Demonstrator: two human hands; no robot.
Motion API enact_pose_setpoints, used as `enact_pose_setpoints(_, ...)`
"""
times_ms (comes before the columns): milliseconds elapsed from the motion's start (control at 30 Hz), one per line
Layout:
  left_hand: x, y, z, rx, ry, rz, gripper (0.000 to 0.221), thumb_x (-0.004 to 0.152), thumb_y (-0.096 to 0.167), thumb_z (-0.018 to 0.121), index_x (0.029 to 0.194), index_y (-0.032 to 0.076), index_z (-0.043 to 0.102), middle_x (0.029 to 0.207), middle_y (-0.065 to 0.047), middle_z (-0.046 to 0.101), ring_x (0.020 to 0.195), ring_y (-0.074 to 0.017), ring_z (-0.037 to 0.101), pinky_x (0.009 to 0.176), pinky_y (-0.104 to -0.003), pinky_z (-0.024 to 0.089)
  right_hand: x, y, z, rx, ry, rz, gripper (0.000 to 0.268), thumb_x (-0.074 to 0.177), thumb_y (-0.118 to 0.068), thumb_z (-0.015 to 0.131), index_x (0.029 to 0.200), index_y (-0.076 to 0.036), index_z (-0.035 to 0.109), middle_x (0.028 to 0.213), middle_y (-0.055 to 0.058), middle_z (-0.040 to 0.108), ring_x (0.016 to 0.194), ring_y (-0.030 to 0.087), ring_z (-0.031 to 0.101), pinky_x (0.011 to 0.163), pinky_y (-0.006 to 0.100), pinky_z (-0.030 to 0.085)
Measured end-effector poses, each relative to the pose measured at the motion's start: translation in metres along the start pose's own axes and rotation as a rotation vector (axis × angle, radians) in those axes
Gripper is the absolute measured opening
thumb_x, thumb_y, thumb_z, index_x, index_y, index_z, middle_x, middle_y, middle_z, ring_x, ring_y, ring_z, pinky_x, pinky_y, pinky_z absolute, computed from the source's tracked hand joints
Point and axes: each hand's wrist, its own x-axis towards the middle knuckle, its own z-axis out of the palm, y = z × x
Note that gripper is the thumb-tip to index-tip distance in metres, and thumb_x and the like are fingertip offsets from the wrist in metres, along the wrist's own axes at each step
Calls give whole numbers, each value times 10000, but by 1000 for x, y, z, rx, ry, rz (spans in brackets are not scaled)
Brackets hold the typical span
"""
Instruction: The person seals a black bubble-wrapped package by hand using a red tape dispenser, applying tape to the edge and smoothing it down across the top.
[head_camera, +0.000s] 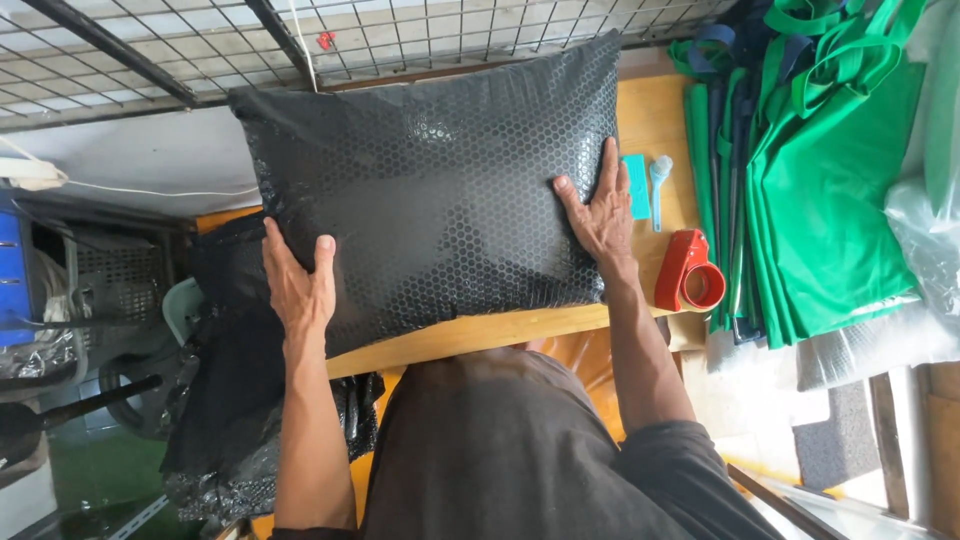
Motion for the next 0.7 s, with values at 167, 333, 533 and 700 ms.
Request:
enact_pose_setpoints(167,6,-2,-12,-114,-60,-33,895,1036,688,469,1658,144,124,1589,-352,294,1456,-553,330,1077,-742,335,9,12,-4,87,-41,42,955,947,-755,600,1644,-285,145,1563,351,340,1447,543,351,1193,624,309)
enact_pose_setpoints(333,4,-3,-18,-193,-132,-128,917,1037,711,478,1644,113,140,1569,-366,323,1446,-531,353,1126,-673,327,20,45,-7,166,-119,174,938,932,-849,503,1624,-301,187,1532,305,429,1428,474,406,1213,573,304)
enact_pose_setpoints(533,5,-10,-22,-185,-156,-202,965,998,779,471,1623,87,221,1517,-359,405,1394,-528,426,1086,-647,382,28,56,-5,101,-132,223,923,910,-908,435,1578,-277,341,1487,254,503,1401,428,458,1190,544,333)
enact_pose_setpoints(700,5,-11,-27,-178,-218,-276,1001,946,831,441,1608,99,274,1555,-304,403,1439,-476,396,1164,-601,329,28,51,-7,105,-150,261,954,931,-897,388,1569,-189,352,1520,285,452,1440,449,388,1223,562,295)
